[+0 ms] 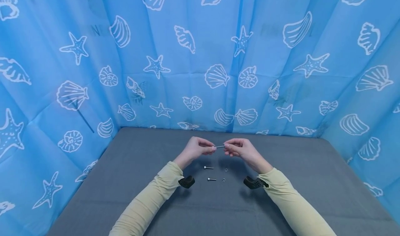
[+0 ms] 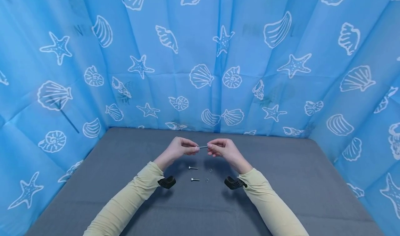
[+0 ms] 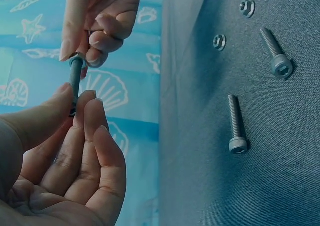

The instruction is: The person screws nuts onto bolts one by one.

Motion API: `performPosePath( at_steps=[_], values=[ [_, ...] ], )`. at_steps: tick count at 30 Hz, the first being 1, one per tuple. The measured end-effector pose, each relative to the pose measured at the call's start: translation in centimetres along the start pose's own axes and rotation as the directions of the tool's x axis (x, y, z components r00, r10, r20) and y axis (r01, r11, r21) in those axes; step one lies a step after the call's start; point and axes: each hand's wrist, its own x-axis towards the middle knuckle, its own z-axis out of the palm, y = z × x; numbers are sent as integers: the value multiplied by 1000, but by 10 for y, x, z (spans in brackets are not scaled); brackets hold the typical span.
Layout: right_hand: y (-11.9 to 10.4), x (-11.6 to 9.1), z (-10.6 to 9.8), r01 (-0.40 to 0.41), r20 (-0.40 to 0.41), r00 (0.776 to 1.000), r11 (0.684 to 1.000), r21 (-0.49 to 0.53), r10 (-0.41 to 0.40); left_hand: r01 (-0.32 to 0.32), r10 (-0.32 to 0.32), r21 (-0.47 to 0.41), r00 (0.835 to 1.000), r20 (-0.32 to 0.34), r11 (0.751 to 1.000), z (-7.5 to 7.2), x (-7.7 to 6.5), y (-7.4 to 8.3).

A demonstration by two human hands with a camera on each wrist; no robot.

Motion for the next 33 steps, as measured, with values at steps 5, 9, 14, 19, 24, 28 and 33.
performPosePath(
  at_steps=[5, 9, 14, 19, 24, 28, 33],
  values=[
    [-1, 0, 1, 25, 6, 1000, 1000, 8, -25, -1, 1, 2, 1000, 0, 1000, 0, 0, -1],
    [0, 1, 2, 25, 11, 1000, 1000, 5, -25, -5, 5, 0, 1000, 0, 1000, -1, 0, -2],
    [-1, 2, 1, 29, 18, 999, 999, 18, -29, -25, 25, -7, 1000, -14, 1000, -3, 1, -1],
    [-3, 3, 2, 18, 4, 1000, 1000, 24, -18, -39, 38, -11, 999, -26, 999, -5, 3, 0],
    [-3, 1, 2, -9, -10, 1000, 1000, 4, 9, -30, 30, -27, 999, -11, 999, -4, 4, 0],
    [-3, -1, 3, -25, -21, 999, 1000, -8, 24, -24, 24, -34, 1000, 3, 999, -3, 4, 0],
    [-2, 0, 3, -27, -4, 1000, 999, -22, 27, -18, 18, -41, 1000, -3, 999, -3, 3, -1]
  ],
)
